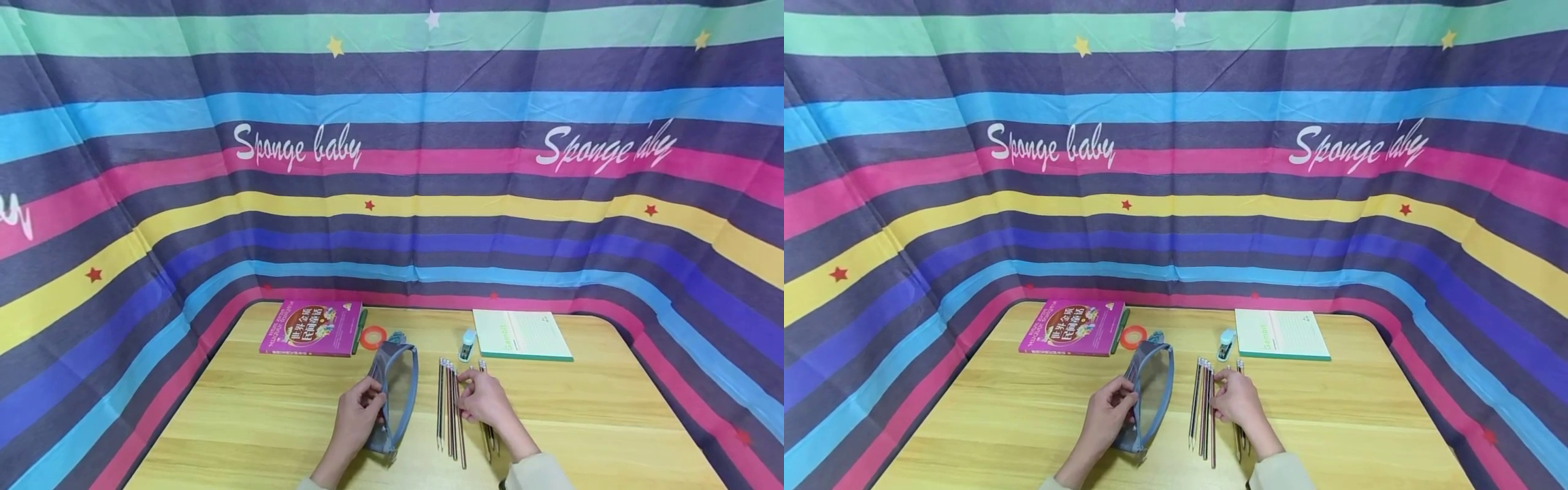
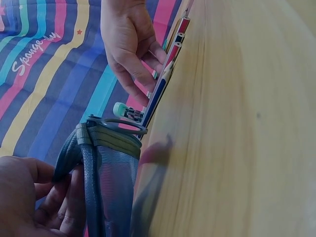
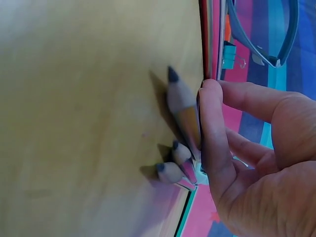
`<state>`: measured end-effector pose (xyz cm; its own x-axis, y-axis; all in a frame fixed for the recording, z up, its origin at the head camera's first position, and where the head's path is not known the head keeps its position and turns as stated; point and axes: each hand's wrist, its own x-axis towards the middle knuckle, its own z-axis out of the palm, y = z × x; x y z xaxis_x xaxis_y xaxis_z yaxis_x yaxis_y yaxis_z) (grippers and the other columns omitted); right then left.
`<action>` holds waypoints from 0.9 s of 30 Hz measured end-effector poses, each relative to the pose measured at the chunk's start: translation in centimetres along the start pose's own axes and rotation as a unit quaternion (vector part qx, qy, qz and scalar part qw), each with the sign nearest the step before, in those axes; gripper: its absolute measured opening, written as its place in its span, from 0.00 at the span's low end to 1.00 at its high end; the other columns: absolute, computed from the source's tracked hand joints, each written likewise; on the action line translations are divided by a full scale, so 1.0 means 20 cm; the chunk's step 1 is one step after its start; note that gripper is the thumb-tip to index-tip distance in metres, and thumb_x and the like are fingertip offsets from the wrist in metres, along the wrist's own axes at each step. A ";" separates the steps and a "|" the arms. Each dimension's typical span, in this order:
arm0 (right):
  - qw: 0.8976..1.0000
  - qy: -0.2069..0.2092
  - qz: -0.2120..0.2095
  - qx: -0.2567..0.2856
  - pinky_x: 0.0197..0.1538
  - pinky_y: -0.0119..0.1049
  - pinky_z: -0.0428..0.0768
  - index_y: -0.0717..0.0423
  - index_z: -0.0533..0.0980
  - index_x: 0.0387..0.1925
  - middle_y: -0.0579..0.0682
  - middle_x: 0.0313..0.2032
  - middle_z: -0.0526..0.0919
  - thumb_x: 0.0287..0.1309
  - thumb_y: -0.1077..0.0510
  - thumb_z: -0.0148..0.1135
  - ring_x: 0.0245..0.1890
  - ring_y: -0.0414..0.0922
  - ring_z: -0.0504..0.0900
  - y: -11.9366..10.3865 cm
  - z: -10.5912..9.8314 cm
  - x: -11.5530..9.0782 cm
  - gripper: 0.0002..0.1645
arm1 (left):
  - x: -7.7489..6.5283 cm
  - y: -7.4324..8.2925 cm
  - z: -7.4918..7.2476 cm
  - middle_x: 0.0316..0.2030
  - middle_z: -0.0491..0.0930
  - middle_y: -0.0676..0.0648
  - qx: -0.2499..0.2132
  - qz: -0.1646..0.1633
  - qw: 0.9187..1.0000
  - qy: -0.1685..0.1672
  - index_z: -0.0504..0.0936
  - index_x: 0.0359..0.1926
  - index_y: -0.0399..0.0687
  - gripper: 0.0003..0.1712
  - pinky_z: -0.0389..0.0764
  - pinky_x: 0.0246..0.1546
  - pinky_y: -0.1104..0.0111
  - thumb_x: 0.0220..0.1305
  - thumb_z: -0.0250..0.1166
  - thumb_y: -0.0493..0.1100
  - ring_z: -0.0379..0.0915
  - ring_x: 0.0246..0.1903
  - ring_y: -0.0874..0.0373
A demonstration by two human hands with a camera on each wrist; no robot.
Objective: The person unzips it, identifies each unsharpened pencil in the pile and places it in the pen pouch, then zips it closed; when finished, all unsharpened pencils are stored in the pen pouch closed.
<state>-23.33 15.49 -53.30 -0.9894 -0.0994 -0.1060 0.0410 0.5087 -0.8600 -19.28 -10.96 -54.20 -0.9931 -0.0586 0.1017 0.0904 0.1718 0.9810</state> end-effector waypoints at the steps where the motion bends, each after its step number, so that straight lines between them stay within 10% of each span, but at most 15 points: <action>1: 1.000 -0.001 0.000 0.000 0.22 0.41 0.87 0.73 0.74 0.59 0.54 0.25 0.81 0.50 0.77 0.68 0.17 0.47 0.81 0.00 0.00 0.00 0.32 | 0.00 0.00 0.00 0.31 0.82 0.42 0.001 0.000 1.000 -0.001 0.82 0.40 0.37 0.03 0.85 0.22 0.71 0.67 0.65 0.33 0.74 0.22 0.64; 27: 1.000 -0.009 -0.019 0.000 0.21 0.39 0.86 0.72 0.74 0.60 0.53 0.24 0.81 0.52 0.74 0.68 0.16 0.45 0.81 0.03 0.00 0.00 0.31 | -0.01 -0.03 0.00 0.28 0.82 0.44 0.004 0.006 1.000 0.001 0.80 0.39 0.34 0.03 0.84 0.20 0.71 0.64 0.65 0.31 0.74 0.20 0.64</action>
<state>-23.34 15.88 -53.80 -0.9877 -0.1331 -0.0825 0.0044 0.5035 -0.8640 -19.07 -11.11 -54.80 -0.9919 -0.0578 0.1134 0.1013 0.1802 0.9784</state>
